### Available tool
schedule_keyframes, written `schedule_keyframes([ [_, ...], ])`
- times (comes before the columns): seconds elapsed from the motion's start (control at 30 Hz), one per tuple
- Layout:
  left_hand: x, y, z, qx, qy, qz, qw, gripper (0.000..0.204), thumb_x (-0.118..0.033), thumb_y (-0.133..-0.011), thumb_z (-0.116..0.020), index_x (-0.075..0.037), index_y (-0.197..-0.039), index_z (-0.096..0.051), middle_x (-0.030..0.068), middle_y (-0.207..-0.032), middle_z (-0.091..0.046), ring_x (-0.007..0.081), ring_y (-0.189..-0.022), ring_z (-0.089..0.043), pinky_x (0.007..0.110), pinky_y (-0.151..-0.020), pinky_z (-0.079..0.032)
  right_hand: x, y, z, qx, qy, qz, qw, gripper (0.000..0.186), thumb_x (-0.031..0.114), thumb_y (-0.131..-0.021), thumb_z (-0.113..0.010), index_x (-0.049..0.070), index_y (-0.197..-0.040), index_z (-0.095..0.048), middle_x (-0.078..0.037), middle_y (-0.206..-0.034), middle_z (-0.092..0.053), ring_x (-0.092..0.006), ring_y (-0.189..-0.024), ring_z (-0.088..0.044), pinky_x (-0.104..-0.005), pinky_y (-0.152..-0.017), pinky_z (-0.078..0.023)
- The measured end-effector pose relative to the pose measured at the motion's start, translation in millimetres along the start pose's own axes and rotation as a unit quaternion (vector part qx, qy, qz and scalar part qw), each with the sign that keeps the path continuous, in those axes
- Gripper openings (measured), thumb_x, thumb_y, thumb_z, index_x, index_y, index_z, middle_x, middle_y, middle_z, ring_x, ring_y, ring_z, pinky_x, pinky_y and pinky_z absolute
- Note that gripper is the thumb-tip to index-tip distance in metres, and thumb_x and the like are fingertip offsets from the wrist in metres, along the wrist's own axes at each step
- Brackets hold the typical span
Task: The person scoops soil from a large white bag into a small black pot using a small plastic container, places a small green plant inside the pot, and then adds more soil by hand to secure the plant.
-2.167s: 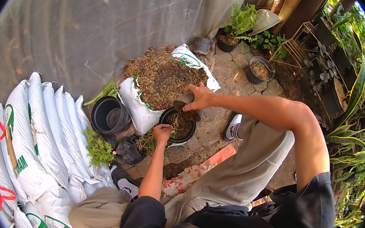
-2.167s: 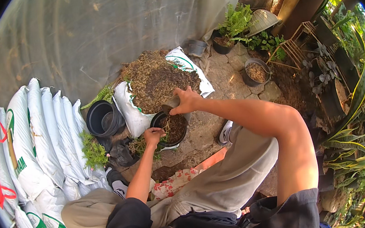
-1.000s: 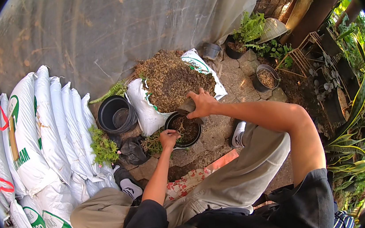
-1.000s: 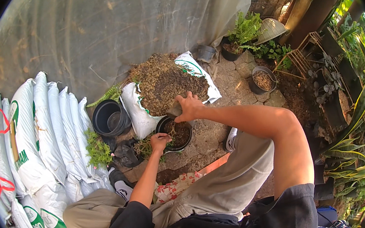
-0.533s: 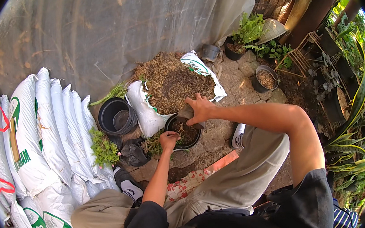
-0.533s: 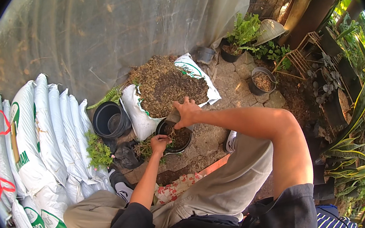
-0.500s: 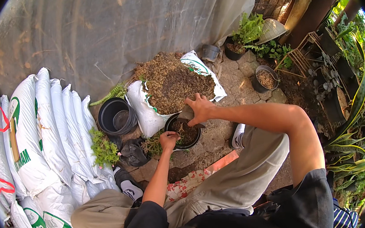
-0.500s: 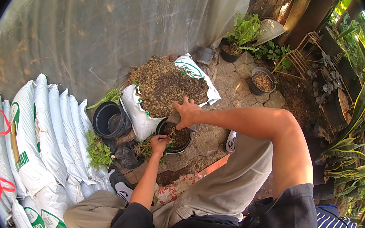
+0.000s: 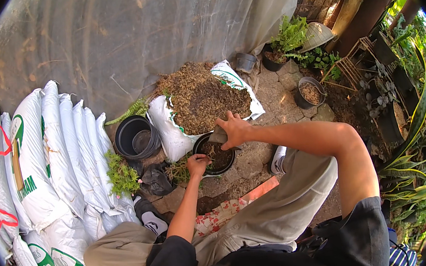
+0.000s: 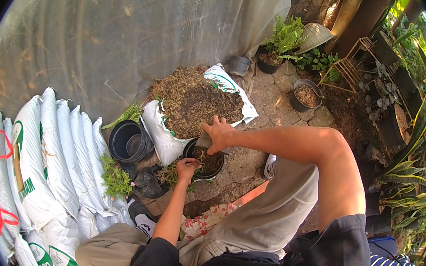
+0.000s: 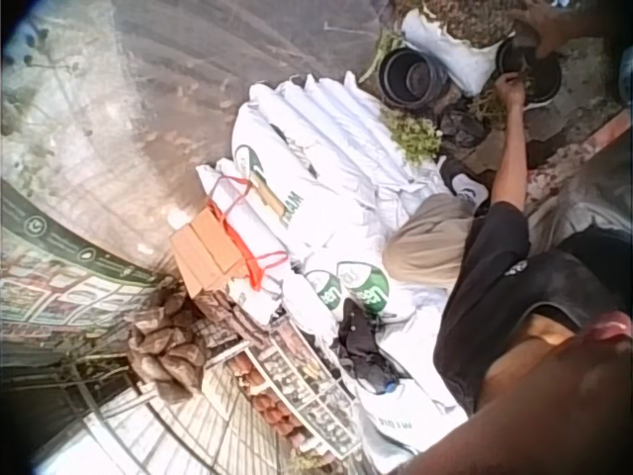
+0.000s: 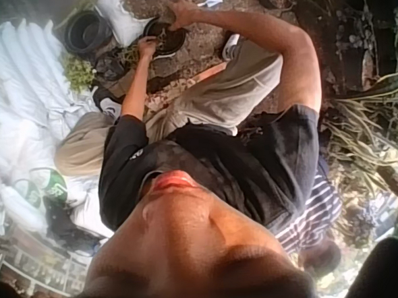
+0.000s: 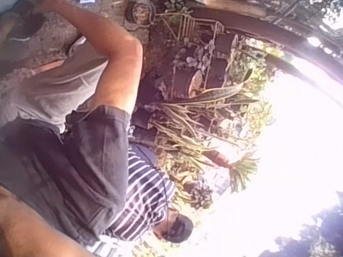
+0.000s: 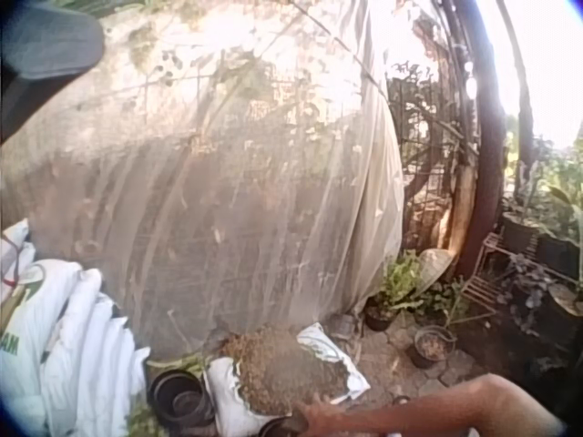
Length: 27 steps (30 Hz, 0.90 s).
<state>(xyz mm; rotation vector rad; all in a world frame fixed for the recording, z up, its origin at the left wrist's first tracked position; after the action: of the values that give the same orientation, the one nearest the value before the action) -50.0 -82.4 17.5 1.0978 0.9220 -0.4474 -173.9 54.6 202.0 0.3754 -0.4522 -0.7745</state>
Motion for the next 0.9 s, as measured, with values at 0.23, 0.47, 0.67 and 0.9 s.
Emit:
schedule_keyframes([
  [0.23,1,0,-1,0.008,-0.003,0.0,1.0,0.017,0.002,-0.084,-0.069,0.008,-0.099,-0.062,0.02,-0.091,-0.07,0.025,-0.08,-0.072,0.034,-0.07,-0.06,0,-2,1,-0.021,0.008,0.004,1.0,0.098,0.049,-0.064,-0.083,0.014,-0.143,-0.035,-0.028,-0.136,-0.035,-0.0497,-0.122,-0.043,-0.0524,-0.097,-0.049],
  [0.47,-3,3,1,0.005,-0.01,0.004,1.0,0.019,0.0,-0.086,-0.069,0.008,-0.101,-0.062,0.0207,-0.092,-0.07,0.0256,-0.081,-0.072,0.036,-0.072,-0.06,9,2,8,-0.015,0.03,0.026,0.999,0.097,0.043,-0.067,-0.083,0.015,-0.145,-0.034,-0.027,-0.135,-0.035,-0.0497,-0.122,-0.042,-0.0521,-0.096,-0.051],
  [0.67,-7,8,-1,0.009,-0.017,0.01,1.0,0.02,-0.001,-0.087,-0.069,0.009,-0.103,-0.062,0.0217,-0.094,-0.07,0.0265,-0.084,-0.072,0.037,-0.073,-0.06,8,2,8,-0.024,0.018,0.03,0.999,0.096,0.041,-0.066,-0.084,0.015,-0.145,-0.035,-0.027,-0.135,-0.034,-0.0502,-0.123,-0.041,-0.0522,-0.093,-0.053],
  [0.9,-7,9,2,-0.002,-0.028,0.0,1.0,0.021,0.0,-0.086,-0.069,0.006,-0.105,-0.062,0.0216,-0.095,-0.07,0.0269,-0.083,-0.073,0.037,-0.073,-0.061,5,-3,12,-0.032,0.03,0.025,0.999,0.099,0.042,-0.067,-0.083,0.017,-0.147,-0.033,-0.027,-0.136,-0.034,-0.0497,-0.125,-0.041,-0.0523,-0.095,-0.052],
])
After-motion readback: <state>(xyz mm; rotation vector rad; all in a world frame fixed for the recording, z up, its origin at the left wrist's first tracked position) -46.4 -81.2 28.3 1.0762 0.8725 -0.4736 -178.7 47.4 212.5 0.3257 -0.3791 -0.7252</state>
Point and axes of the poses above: each hand's wrist, its own y-axis away from the middle knuckle, its own z-axis out of the back of the hand, x = y × z, the point moved 8 cm from there along -y, towards the middle knuckle
